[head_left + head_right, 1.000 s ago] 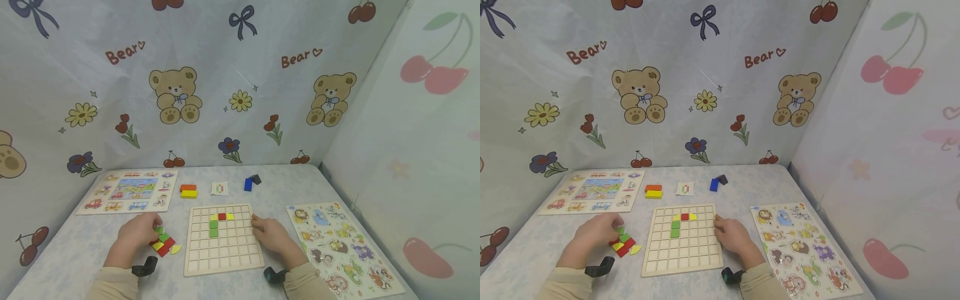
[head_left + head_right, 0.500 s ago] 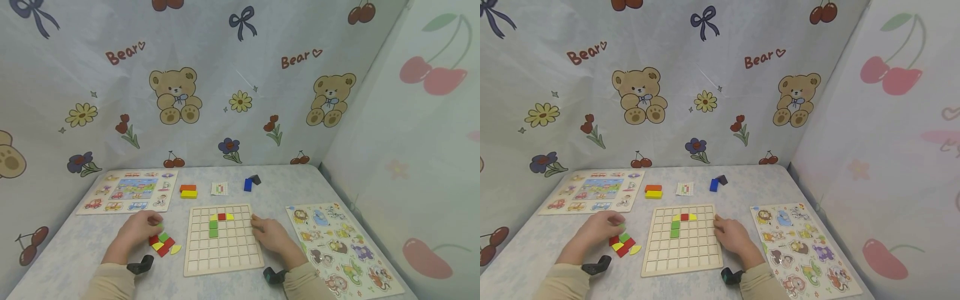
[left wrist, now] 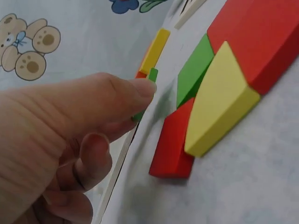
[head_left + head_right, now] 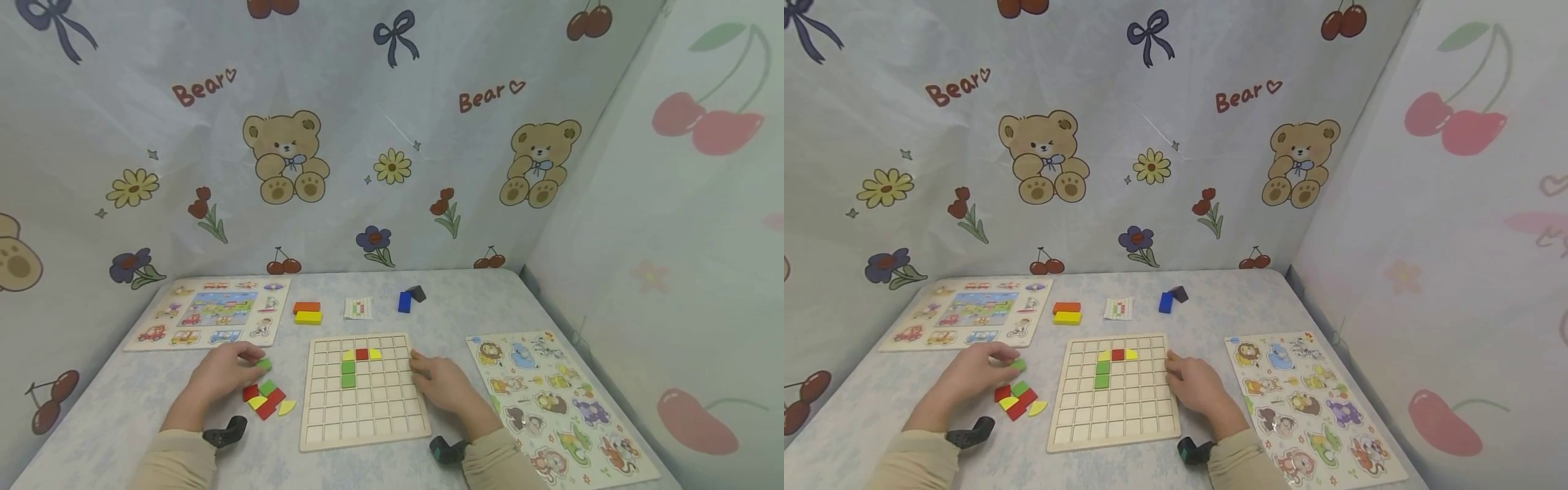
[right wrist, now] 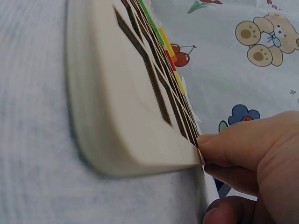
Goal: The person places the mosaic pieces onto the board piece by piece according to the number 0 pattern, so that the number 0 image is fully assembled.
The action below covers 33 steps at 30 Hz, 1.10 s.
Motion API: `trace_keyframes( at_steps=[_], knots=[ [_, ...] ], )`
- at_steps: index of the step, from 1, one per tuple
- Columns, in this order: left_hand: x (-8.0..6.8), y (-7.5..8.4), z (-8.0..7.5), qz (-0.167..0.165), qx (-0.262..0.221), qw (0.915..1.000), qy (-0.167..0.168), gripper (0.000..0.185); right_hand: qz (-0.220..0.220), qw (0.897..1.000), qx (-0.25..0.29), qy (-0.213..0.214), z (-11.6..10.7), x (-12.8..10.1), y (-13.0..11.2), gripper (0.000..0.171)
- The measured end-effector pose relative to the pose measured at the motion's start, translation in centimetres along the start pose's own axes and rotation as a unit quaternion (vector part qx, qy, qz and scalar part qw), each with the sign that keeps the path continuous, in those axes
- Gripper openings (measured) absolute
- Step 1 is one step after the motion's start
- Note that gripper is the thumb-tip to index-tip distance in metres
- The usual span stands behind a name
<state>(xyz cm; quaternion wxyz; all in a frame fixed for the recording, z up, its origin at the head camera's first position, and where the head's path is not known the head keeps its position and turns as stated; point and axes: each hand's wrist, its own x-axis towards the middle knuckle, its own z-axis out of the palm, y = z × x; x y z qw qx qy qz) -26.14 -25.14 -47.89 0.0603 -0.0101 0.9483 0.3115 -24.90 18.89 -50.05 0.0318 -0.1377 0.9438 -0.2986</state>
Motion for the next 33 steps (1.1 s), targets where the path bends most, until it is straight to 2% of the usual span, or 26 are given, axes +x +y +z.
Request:
trace_keyframes(
  at_steps=[8, 15, 19, 22, 27, 33],
  knots=[
    [-0.3, 2.9, 1.7, 0.045, -0.047, 0.9979, -0.002, 0.028, 0.003, 1.0, 0.001, 0.002, 0.0, -0.1, -0.1, 0.039],
    [-1.6, 6.3, 3.2, 0.086, -0.048, 0.9951, 0.0, 0.019, 0.001, 1.0, -0.001, 0.003, 0.0, -0.1, -0.1, 0.039],
    [-2.6, 8.3, 4.9, 0.109, -0.051, 0.9924, -0.029, 0.015, 0.002, 1.0, -0.001, 0.003, 0.0, -0.1, -0.2, 0.039],
    [-3.2, 9.3, 6.3, 0.139, -0.042, 0.9877, -0.058, 0.013, 0.001, 1.0, 0.001, 0.003, 0.0, -0.1, -0.2, 0.039],
    [-3.5, 10.0, 8.2, 0.18, -0.021, 0.9809, -0.07, 0.009, 0.005, 1.0, 0.001, 0.005, 0.0, -0.1, -0.2, 0.039],
    [-3.4, 9.9, 9.3, 0.19, -0.023, 0.9791, -0.069, 0.009, 0.001, 1.0, -0.001, 0.004, 0.0, -0.1, -0.2, 0.038]
  ],
)
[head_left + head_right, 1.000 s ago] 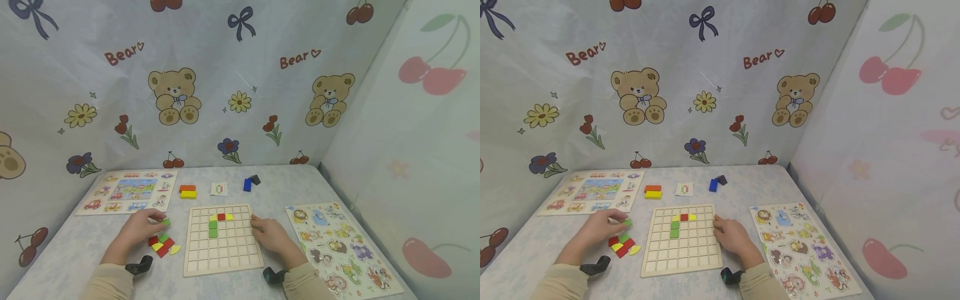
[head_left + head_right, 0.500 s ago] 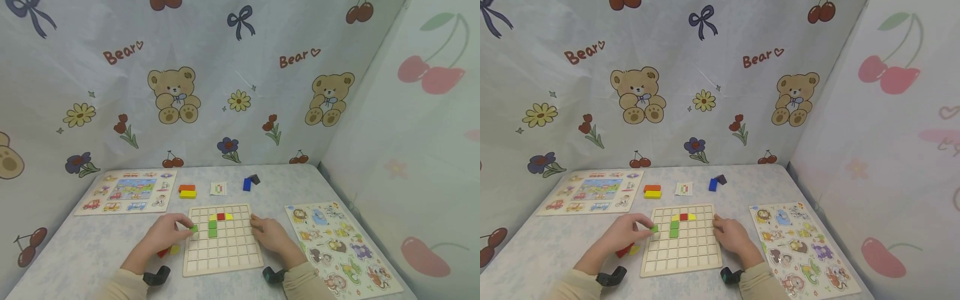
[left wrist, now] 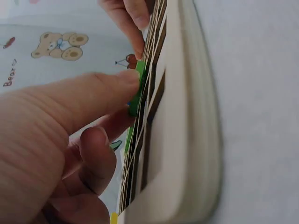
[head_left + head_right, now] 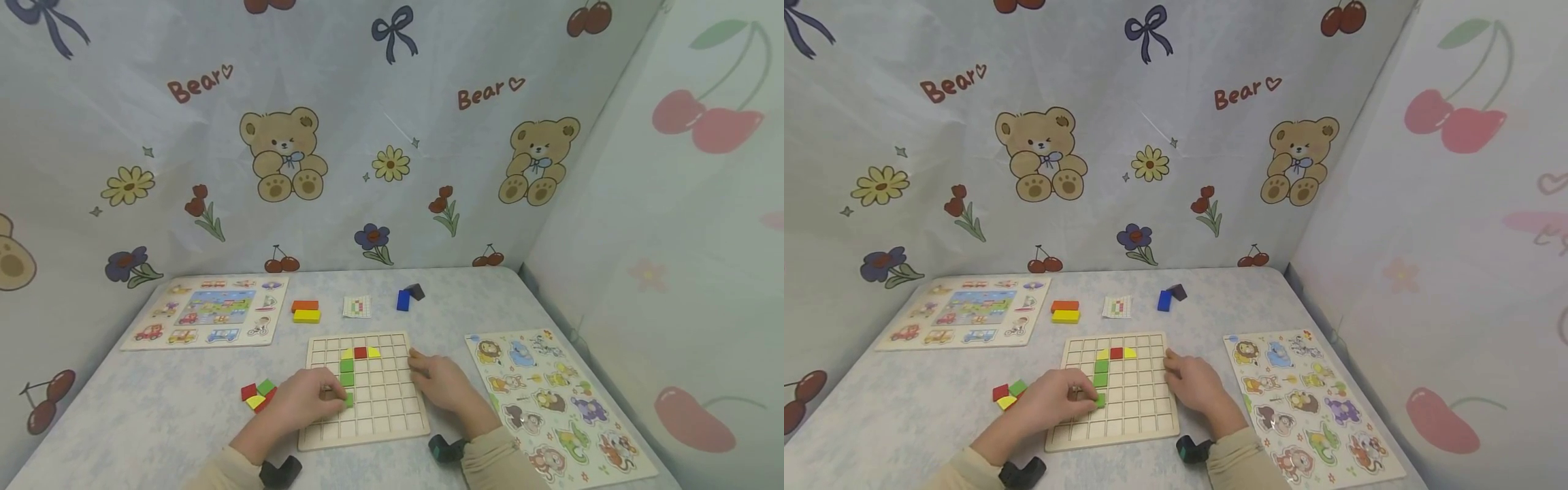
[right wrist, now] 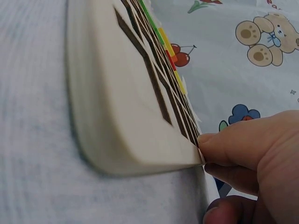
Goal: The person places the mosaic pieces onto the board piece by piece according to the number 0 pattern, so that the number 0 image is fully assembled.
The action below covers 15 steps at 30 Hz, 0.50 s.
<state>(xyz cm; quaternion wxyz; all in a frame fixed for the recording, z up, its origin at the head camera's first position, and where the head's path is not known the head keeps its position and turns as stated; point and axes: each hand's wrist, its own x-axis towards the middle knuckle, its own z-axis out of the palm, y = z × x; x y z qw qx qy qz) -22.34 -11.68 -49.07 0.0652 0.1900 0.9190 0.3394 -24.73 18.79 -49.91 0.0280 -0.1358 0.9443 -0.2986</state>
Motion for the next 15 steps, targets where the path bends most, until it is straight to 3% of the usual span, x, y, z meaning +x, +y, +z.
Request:
trace_keyframes(
  at_steps=[10, 15],
  knots=[
    [0.6, -0.3, 0.6, -0.026, 0.016, 0.9989, 0.035, 0.01, 0.005, 1.0, -0.001, -0.002, -0.1, 0.1, -0.2, 0.039],
    [0.0, 0.2, -1.1, -0.059, 0.012, 0.9971, 0.048, 0.007, 0.008, 1.0, -0.003, -0.003, -0.1, 0.1, -0.1, 0.039]
  ],
)
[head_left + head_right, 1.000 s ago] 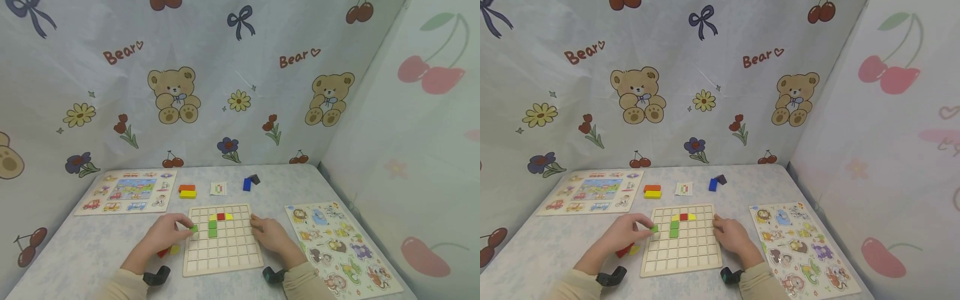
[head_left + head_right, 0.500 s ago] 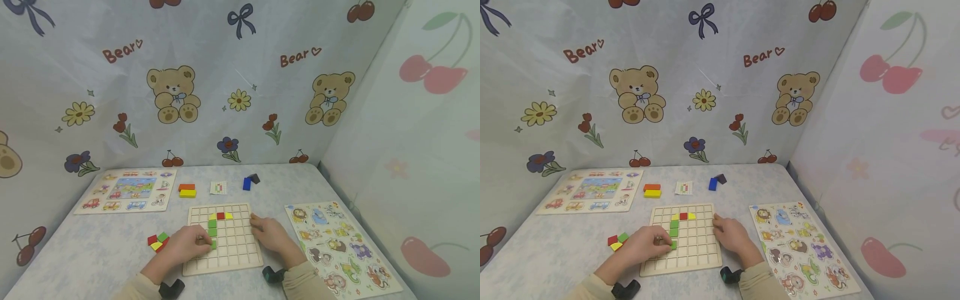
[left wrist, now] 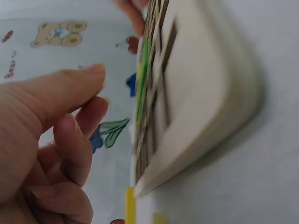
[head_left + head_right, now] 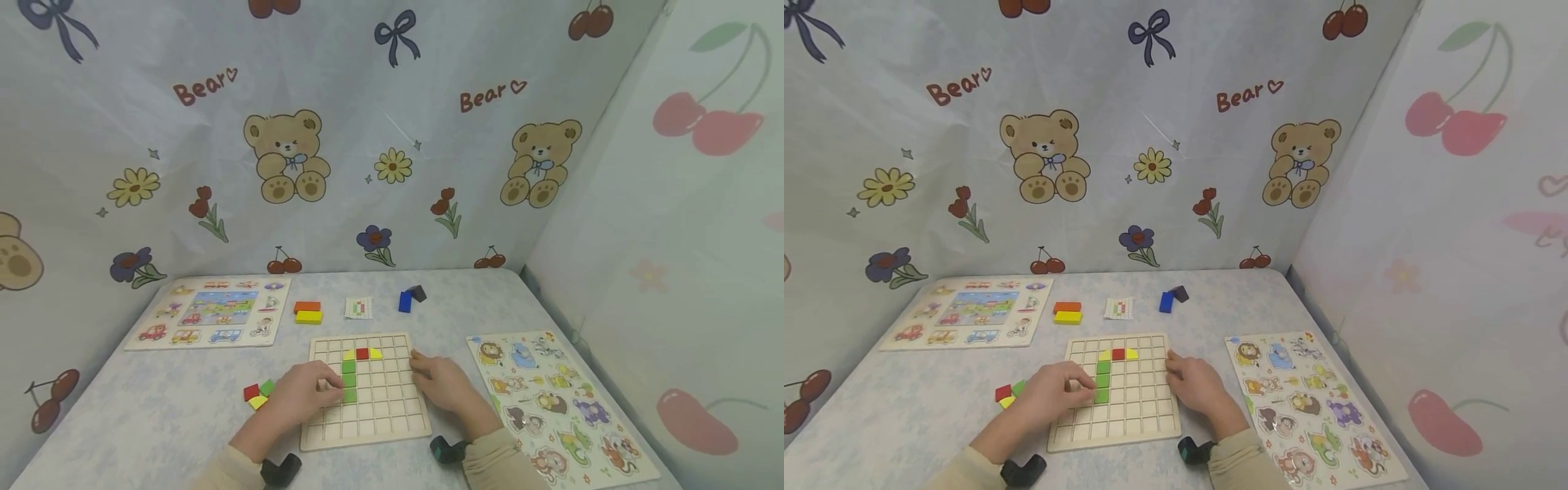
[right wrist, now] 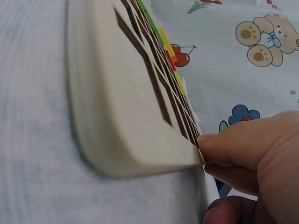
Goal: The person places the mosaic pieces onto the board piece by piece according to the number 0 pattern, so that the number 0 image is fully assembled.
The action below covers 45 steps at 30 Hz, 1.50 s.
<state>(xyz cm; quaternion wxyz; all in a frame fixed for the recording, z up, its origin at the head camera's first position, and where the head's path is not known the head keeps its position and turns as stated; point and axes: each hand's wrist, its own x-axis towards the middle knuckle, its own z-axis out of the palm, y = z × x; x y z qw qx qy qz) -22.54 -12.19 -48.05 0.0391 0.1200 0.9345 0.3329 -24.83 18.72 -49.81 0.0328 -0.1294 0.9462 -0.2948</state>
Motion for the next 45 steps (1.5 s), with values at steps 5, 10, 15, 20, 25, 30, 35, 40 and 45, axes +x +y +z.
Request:
trace_keyframes(
  at_steps=[5, 10, 15, 20, 25, 30, 35, 40, 45],
  knots=[
    [-1.1, -0.3, -4.5, -0.05, -0.014, 0.9968, 0.061, 0.022, -0.001, 1.0, -0.001, -0.002, -0.1, 0.0, 0.0, 0.039],
    [-2.8, -2.5, -8.0, -0.093, 0.012, 0.9942, 0.053, 0.028, -0.006, 1.0, -0.006, -0.001, -0.2, -0.1, 0.0, 0.039],
    [-3.6, -4.4, -7.7, -0.129, 0.036, 0.9909, 0.018, 0.024, -0.009, 1.0, -0.017, 0.005, -0.6, -0.2, 0.2, 0.038],
    [-3.5, -4.8, -5.0, -0.092, 0.055, 0.9942, 0.006, 0.02, -0.011, 1.0, -0.011, 0.008, -0.7, -0.3, 0.3, 0.037],
    [-3.5, -4.2, -3.5, -0.074, 0.099, 0.9923, -0.003, 0.023, -0.01, 1.0, 0.001, 0.006, -0.6, -0.3, 0.1, 0.037],
    [-3.6, -3.7, -3.1, -0.062, 0.113, 0.9917, 0.006, 0.018, -0.015, 1.0, -0.005, 0.01, -0.5, -0.4, 0.0, 0.037],
    [-3.6, -3.8, -2.7, -0.049, 0.124, 0.991, 0.011, 0.016, -0.017, 1.0, -0.007, 0.014, -0.4, -0.3, 0.0, 0.037],
    [-3.5, -4.1, -2.3, -0.047, 0.127, 0.9908, 0.011, 0.015, -0.013, 1.0, 0.0, 0.01, -0.3, -0.3, 0.0, 0.038],
    [-3.5, -4.3, -2.2, -0.04, 0.12, 0.9918, 0.013, 0.016, -0.012, 1.0, 0.001, 0.006, -0.2, -0.3, -0.1, 0.038]
  ],
)
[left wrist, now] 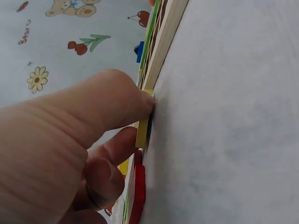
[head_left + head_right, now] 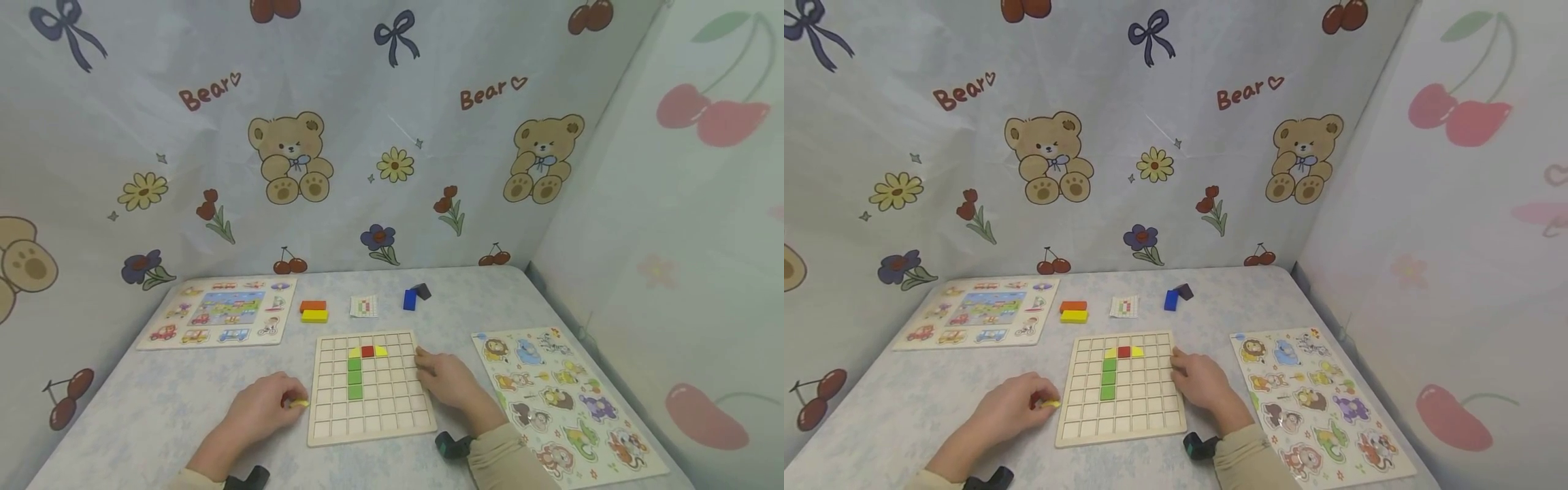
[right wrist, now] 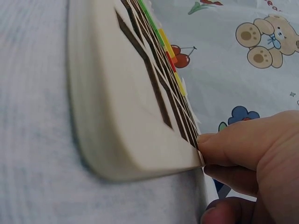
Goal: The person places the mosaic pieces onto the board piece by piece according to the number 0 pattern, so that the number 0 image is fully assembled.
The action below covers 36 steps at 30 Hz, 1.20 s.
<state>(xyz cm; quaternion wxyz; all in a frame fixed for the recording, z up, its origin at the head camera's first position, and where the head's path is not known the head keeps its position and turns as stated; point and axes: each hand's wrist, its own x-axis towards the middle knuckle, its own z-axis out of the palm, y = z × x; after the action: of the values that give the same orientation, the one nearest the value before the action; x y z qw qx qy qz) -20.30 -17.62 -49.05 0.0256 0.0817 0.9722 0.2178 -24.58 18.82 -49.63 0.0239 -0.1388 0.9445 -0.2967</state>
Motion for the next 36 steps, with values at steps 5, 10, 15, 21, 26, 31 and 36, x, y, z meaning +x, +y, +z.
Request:
trace_keyframes(
  at_steps=[5, 10, 15, 21, 26, 31, 36],
  knots=[
    [0.0, -0.1, 0.0, 0.002, -0.008, 1.0, 0.002, 0.018, 0.001, 1.0, -0.001, 0.001, 0.1, 0.0, 0.1, 0.038],
    [0.0, -0.2, -0.2, 0.008, -0.032, 0.9995, 0.0, 0.018, 0.003, 1.0, -0.006, 0.004, 0.3, 0.2, 0.2, 0.038],
    [0.3, -0.2, -0.1, 0.009, -0.064, 0.9979, -0.006, 0.017, 0.005, 1.0, -0.008, 0.003, 0.3, 0.3, 0.3, 0.038],
    [0.5, 0.6, 0.1, 0.07, -0.111, 0.9909, -0.029, 0.016, -0.002, 1.0, -0.012, -0.001, 0.3, 0.3, 0.5, 0.038],
    [1.1, 2.9, 1.2, 0.16, -0.092, 0.9794, -0.082, 0.013, 0.0, 1.0, -0.016, -0.003, 0.3, 0.4, 0.5, 0.038],
    [1.6, 4.5, 2.2, 0.205, -0.041, 0.9747, -0.079, 0.011, 0.005, 1.0, -0.009, -0.012, 0.3, 0.4, 0.2, 0.039],
    [1.8, 5.0, 2.5, 0.233, -0.02, 0.9704, -0.061, 0.013, 0.01, 1.0, -0.015, -0.012, 0.3, 0.4, 0.1, 0.039]
  ],
)
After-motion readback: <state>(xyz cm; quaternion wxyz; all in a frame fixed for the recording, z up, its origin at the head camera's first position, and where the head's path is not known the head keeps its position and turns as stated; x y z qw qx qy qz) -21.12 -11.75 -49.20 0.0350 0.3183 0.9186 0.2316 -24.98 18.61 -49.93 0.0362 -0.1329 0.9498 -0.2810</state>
